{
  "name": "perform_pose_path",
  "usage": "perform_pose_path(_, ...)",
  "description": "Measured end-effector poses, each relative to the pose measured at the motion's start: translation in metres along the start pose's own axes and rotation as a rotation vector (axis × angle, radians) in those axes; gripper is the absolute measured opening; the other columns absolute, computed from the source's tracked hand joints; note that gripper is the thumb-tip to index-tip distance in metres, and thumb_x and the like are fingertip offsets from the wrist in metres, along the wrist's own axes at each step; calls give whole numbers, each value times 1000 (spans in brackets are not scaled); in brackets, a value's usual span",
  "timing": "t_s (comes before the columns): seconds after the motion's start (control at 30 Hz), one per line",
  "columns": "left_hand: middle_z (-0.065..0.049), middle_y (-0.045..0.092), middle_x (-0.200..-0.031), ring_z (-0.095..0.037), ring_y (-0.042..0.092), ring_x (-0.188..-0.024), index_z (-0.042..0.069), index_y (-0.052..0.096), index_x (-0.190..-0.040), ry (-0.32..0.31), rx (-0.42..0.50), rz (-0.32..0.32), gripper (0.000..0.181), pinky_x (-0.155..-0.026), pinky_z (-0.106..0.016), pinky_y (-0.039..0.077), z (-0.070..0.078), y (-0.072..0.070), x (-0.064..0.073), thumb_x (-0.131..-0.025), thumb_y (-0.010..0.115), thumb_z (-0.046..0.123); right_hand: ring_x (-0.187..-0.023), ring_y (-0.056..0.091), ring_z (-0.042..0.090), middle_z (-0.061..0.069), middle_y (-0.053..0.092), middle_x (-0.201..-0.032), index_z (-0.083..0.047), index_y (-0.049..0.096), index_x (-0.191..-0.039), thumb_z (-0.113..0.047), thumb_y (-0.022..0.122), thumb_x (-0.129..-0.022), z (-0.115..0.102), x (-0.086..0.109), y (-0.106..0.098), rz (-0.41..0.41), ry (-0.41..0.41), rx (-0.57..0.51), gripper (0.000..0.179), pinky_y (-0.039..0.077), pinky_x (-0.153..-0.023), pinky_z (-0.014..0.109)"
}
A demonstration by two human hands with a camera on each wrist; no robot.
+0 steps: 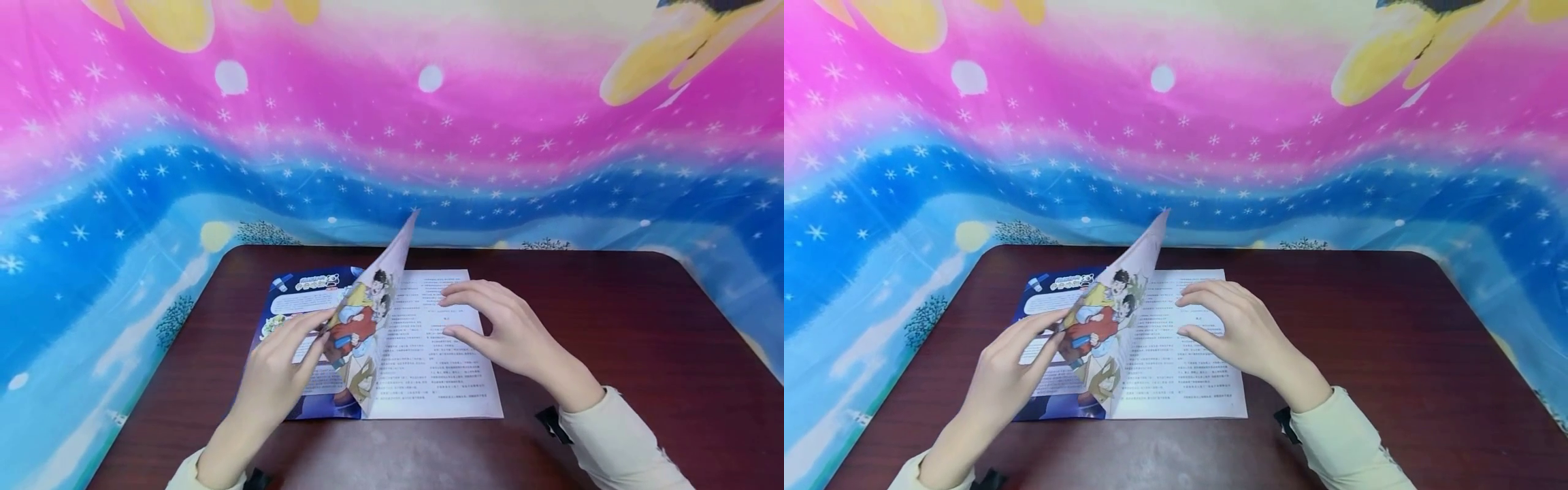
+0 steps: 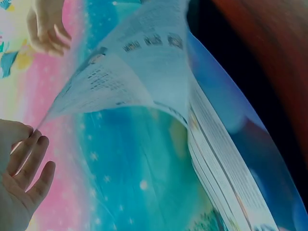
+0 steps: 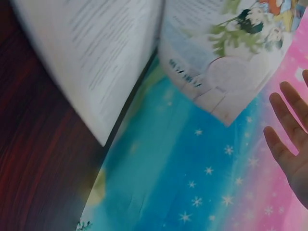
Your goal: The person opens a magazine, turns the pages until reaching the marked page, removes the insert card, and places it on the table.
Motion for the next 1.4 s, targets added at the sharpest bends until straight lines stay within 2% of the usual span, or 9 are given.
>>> perform_pose_path(0.23, -6, 70, -117, -21, 66, -107, 13, 67, -129, -74, -92, 1, 58, -83, -43, 55, -15, -21, 18, -76, 84, 0, -112, 60, 18, -2, 66, -119, -16, 70, -114, -23, 82, -82, 10, 12, 2, -77, 9, 32, 34, 46, -96, 39)
perform_pose_path(0.43, -5, 71, -115, -23, 66, -103, 13, 67, -128, -145, -148, 5, 56, -79, -44, 54, -23, -34, 31, -76, 83, -2, -110, 60, 17, -4, 67, -116, -17, 70, -112, -24, 83, -81, 16, 22, 5, -150, 29, 74, 34, 47, -95, 41)
perform_pose_path(0.67, -10, 68, -117, -29, 65, -105, 8, 66, -128, -265, -181, -55, 51, -80, -53, 55, -31, -38, 44, -80, 80, 0, -106, 60, 13, -8, 66, -114, -17, 70, -110, -26, 84, -79, 22, 37, 7, -193, 52, 95, 35, 48, -93, 38)
perform_pose_path(0.83, -13, 67, -117, -32, 65, -102, 7, 61, -133, -298, -197, -107, 54, -77, -55, 54, -37, -40, 52, -82, 78, 0, -107, 61, 13, -8, 66, -115, -17, 70, -110, -26, 83, -80, 27, 49, 8, -232, 79, 103, 34, 48, -94, 40)
perform_pose_path(0.93, -16, 66, -116, -34, 65, -98, 6, 57, -136, -324, -223, -156, 58, -74, -57, 54, -42, -41, 56, -82, 79, 3, -107, 61, 14, -9, 66, -114, -17, 70, -110, -26, 83, -80, 30, 58, 9, -251, 92, 108, 34, 49, -93, 40)
perform_pose_path(1.03, -18, 65, -115, -33, 65, -92, 5, 53, -139, -358, -249, -229, 63, -66, -54, 53, -49, -43, 58, -82, 80, 8, -107, 61, 13, -9, 66, -114, -17, 70, -110, -25, 84, -79, 33, 66, 10, -277, 109, 111, 35, 50, -91, 40)
perform_pose_path(1.13, -19, 64, -118, -34, 64, -92, 5, 52, -140, -384, -265, -303, 65, -64, -54, 53, -56, -44, 58, -82, 81, 13, -107, 61, 13, -9, 65, -116, -17, 70, -111, -24, 85, -79, 35, 75, 12, -308, 120, 105, 36, 51, -91, 40)
perform_pose_path(1.3, -19, 62, -125, -40, 62, -108, 6, 56, -136, -410, -276, -413, 60, -77, -61, 52, -65, -44, 61, -83, 82, 17, -109, 61, 13, -9, 64, -119, -17, 70, -115, -23, 84, -80, 35, 87, 14, -360, 118, 91, 37, 51, -90, 41)
perform_pose_path(1.4, -18, 63, -125, -39, 62, -110, 5, 58, -135, -408, -288, -484, 59, -80, -60, 52, -69, -40, 66, -83, 82, 20, -111, 60, 15, -7, 64, -121, -18, 70, -116, -22, 84, -80, 35, 94, 15, -382, 113, 87, 38, 50, -91, 42)
Point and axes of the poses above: each hand's wrist, its own x-axis away from the middle knuckle, its own y-axis out of the palm, z = x × y, the point moved 2 cm from there along -x, towards the middle knuckle
